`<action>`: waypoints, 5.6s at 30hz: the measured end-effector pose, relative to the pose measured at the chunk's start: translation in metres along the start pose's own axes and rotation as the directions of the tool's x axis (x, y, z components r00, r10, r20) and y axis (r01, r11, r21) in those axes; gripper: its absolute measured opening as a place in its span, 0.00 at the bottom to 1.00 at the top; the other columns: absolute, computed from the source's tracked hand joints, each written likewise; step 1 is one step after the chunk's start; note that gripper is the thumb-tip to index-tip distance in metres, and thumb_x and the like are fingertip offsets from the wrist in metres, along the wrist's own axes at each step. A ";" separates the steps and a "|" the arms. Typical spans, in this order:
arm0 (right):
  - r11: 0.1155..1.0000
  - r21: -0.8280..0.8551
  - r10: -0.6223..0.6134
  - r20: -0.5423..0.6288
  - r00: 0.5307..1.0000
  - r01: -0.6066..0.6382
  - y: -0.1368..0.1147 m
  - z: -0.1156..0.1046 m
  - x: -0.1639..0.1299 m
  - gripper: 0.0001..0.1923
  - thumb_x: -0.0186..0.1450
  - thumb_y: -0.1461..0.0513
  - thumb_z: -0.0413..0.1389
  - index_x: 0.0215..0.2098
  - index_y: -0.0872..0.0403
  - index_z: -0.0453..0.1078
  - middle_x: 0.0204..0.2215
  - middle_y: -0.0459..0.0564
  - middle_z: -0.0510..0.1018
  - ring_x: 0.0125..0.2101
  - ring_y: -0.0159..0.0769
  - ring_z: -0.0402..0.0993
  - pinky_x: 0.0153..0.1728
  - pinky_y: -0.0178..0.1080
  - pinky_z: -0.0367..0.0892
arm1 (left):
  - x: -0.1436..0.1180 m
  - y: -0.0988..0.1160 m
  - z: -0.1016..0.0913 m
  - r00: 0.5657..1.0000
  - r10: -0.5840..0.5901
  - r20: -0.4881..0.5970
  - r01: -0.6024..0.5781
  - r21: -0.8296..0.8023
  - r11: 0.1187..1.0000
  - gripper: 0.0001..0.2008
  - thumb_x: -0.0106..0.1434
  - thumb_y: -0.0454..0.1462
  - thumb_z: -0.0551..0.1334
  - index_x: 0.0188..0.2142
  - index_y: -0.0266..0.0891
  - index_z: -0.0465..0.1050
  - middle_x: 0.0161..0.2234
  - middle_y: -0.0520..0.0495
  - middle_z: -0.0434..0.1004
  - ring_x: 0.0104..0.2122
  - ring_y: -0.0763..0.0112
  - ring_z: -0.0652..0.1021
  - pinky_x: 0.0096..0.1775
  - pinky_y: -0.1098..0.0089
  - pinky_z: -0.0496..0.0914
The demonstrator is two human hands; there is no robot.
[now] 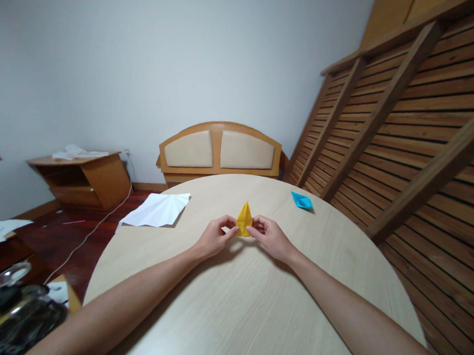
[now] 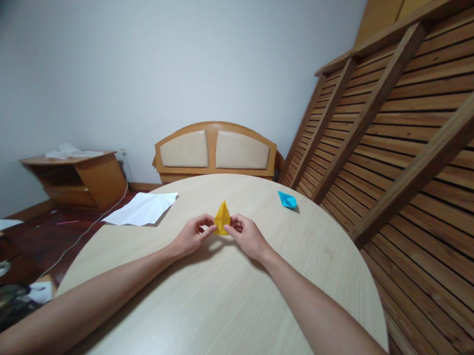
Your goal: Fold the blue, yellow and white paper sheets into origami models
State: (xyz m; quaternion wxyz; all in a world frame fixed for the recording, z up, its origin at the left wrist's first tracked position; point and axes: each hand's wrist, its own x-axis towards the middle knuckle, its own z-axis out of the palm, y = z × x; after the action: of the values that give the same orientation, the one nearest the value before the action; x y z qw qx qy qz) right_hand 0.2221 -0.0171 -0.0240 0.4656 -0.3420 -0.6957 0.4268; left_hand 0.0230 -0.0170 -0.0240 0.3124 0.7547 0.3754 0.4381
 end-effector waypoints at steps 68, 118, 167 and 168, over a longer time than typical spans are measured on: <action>0.959 -0.188 -0.230 -0.092 0.969 0.210 0.001 -0.002 -0.001 0.20 0.60 0.65 0.60 0.49 0.48 0.61 0.40 0.47 0.75 0.41 0.36 0.74 0.39 0.40 0.69 | -0.003 -0.003 0.000 0.980 0.193 0.043 -0.195 0.075 0.978 0.17 0.63 0.33 0.59 0.52 0.39 0.70 0.50 0.40 0.77 0.38 0.69 0.81 0.29 0.76 0.73; 0.869 -0.423 -0.292 -0.020 0.956 0.256 -0.005 -0.005 -0.002 0.06 0.66 0.58 0.59 0.33 0.52 0.75 0.33 0.49 0.78 0.36 0.37 0.74 0.34 0.38 0.69 | -0.003 0.001 0.000 0.976 0.218 0.018 -0.219 0.149 0.964 0.08 0.68 0.38 0.58 0.40 0.38 0.74 0.38 0.45 0.72 0.37 0.69 0.75 0.32 0.72 0.76; 0.761 -0.532 -0.413 0.043 0.910 0.370 -0.013 -0.013 -0.005 0.05 0.69 0.64 0.54 0.40 0.51 0.71 0.37 0.48 0.78 0.38 0.36 0.74 0.43 0.41 0.68 | -0.002 -0.005 0.001 0.987 0.144 0.076 -0.161 0.324 0.932 0.09 0.67 0.38 0.58 0.35 0.37 0.75 0.33 0.47 0.75 0.32 0.70 0.74 0.32 0.73 0.68; 0.754 -0.540 -0.419 0.042 0.907 0.373 -0.014 -0.014 -0.005 0.05 0.69 0.65 0.54 0.40 0.51 0.71 0.37 0.48 0.78 0.38 0.36 0.74 0.43 0.41 0.68 | -0.002 -0.005 0.001 0.986 0.145 0.078 -0.163 0.326 0.931 0.09 0.67 0.38 0.58 0.35 0.37 0.75 0.33 0.47 0.75 0.32 0.70 0.74 0.32 0.73 0.67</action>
State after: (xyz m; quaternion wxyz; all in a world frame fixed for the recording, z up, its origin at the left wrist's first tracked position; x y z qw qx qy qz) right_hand 0.2355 -0.0227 -0.0105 0.4586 -0.3202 -0.8237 0.0926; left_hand 0.0224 -0.0161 -0.0289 0.1555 0.8347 0.3751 0.3719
